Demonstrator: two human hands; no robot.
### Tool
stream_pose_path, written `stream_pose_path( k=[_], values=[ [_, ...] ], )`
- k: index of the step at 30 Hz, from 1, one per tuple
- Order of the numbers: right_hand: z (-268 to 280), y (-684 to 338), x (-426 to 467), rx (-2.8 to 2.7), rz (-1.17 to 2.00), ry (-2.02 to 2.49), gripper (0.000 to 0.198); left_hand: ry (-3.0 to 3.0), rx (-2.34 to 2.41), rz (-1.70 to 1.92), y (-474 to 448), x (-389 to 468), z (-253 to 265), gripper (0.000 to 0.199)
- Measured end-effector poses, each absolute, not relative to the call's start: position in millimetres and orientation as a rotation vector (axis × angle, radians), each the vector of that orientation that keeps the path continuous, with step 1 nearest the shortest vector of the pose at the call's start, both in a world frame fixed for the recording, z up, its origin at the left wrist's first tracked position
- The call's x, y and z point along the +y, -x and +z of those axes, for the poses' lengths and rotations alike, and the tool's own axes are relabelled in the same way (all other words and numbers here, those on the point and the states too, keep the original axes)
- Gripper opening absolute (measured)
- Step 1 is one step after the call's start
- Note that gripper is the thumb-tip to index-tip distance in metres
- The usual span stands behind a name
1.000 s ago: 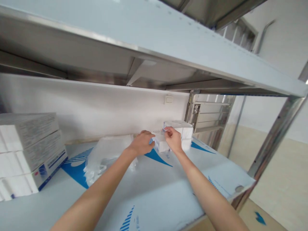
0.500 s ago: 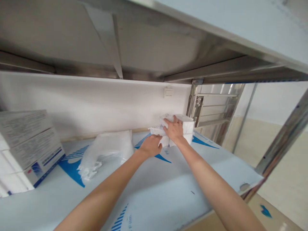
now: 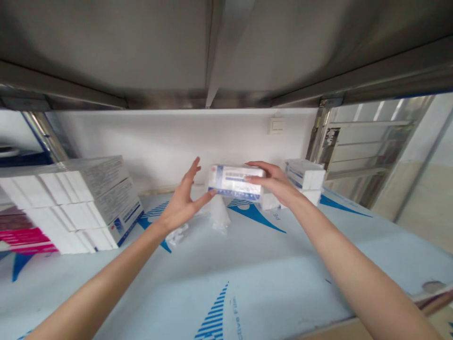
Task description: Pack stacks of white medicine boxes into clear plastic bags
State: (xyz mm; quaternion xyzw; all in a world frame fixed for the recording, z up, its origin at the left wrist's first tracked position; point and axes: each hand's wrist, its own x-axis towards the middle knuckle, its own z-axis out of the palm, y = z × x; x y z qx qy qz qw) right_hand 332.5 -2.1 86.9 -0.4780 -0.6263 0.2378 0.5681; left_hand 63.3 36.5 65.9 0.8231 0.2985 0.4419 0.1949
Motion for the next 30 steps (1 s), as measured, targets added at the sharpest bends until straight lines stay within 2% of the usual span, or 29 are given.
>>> stream_pose_path(
  k=[4,9,13,15,22,24,27,30],
  values=[
    [68.5,-274.6,-21.2,-1.815,0.815,0.868,0.053,-2.183,0.687,0.948,0.4,22.8,72.9,0.081],
    [49.2,-237.0,-35.4,-2.135,0.778,0.801,0.061,-2.302,0.661,0.587,42.5,5.0,57.3,0.063],
    [39.7,-233.8,-36.2,-2.294,0.616,0.710,0.066,-2.484,0.702,0.558,47.7,3.3,43.3,0.063],
    [36.2,-236.0,-35.5,-2.339,0.565,0.704,0.068,-2.554,0.668,0.580,45.2,2.5,39.8,0.057],
    [31.2,-237.7,-32.9,-2.425,0.622,0.717,0.080,-2.566,0.552,0.657,37.2,-11.1,41.2,0.036],
    [32.5,-234.0,-33.7,-2.433,0.664,0.697,0.077,-2.543,0.562,0.656,37.4,-14.7,43.1,0.030],
    [37.2,-228.0,-37.5,-2.419,0.645,0.723,0.059,-2.506,0.547,0.704,39.1,-16.9,47.1,0.023],
    [45.1,-224.7,-42.3,-2.408,0.555,0.767,0.048,-2.440,0.519,0.751,41.6,-16.3,53.2,0.025]
  ],
)
